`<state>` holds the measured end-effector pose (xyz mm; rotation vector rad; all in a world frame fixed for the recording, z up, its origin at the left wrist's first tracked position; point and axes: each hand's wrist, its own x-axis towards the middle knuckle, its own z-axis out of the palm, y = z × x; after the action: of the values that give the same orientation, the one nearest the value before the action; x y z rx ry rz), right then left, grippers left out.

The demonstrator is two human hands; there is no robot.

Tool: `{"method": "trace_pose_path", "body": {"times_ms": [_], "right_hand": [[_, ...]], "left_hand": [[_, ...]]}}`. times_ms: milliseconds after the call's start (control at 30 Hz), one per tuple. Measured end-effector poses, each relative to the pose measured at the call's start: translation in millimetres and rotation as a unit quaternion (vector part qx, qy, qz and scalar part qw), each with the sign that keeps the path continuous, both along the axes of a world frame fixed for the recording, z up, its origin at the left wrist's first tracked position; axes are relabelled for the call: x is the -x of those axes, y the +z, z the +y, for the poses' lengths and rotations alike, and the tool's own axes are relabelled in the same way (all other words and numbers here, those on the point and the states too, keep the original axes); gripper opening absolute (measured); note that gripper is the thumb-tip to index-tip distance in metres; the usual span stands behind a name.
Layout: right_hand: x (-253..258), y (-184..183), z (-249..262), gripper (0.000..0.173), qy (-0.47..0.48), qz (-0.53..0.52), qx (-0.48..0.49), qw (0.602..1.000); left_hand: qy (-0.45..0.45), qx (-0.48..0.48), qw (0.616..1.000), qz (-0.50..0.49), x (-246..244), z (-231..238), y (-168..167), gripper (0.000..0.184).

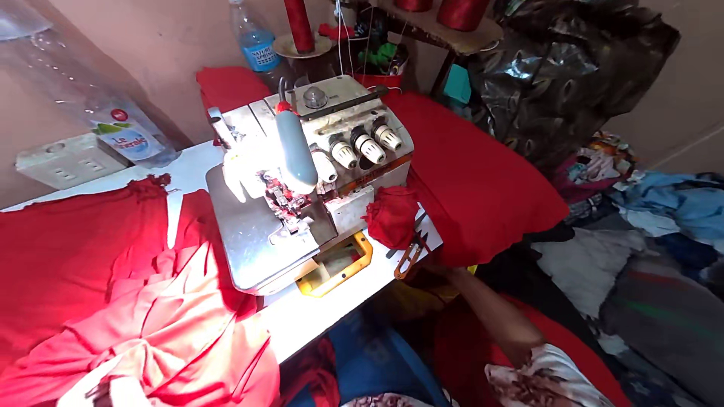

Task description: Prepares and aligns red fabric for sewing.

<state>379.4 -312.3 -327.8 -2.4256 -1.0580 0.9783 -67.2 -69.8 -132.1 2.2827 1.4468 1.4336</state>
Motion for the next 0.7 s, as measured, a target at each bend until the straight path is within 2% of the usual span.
{"method": "trace_pose_path", "body": {"times_ms": [67,133,200,267,300,400,467,533,600,633,700], "right_hand": [[-5.9,-6.7,-8.1,0.061,-0.104,-0.062,-0.007,0.993],[3.0,2.3,-8.5,0.057,-0.197,-0.045,-0.001,0.979],[8.8,9.3,-10.0,0.052,-0.282,-0.007,-0.021,0.959],[5.1,16.4,-15.2,0.047,-0.328,0.017,-0.013,0.945],[-0.9,8.1,-18.2,0.044,-0.329,0.000,0.001,0.944],[1.5,0.1,-15.3,0.042,-0.288,-0.004,0.000,0.958],[11.2,18.1,-7.8,0.043,-0.233,-0.026,0.003,0.972],[25.5,39.7,-6.8,0.043,-0.171,-0.113,0.003,0.979],[45.4,52.9,-19.3,0.047,-0.140,-0.189,-0.040,0.971],[56.5,69.3,-30.6,0.052,-0.113,-0.173,-0.044,0.977],[72.0,131.1,-47.1,0.051,-0.013,-0.039,-0.006,0.999]], "left_hand": [[-0.015,-0.010,1.000,0.003,8.2,5.7,-8.0,0.021],[-0.022,-0.029,0.999,0.006,14.9,11.3,-15.8,0.021],[-0.017,-0.009,1.000,0.004,9.7,5.9,-8.7,0.023],[-0.019,0.023,0.999,0.016,0.1,-4.5,3.2,0.027],[-0.016,0.018,0.999,0.024,-2.4,-6.4,5.7,0.028],[-0.004,-0.010,1.000,0.008,-8.9,-10.3,12.7,0.028],[-0.004,-0.011,0.999,-0.038,-10.4,-10.1,15.6,0.030],[-0.011,0.040,0.994,-0.100,-3.9,-15.1,20.3,0.032],[-0.031,0.102,0.980,-0.169,3.2,-27.9,33.1,0.036],[-0.051,0.139,0.966,-0.214,5.8,-38.3,41.0,0.038],[-0.107,0.206,0.918,-0.323,4.4,-60.3,56.2,0.029]]}}
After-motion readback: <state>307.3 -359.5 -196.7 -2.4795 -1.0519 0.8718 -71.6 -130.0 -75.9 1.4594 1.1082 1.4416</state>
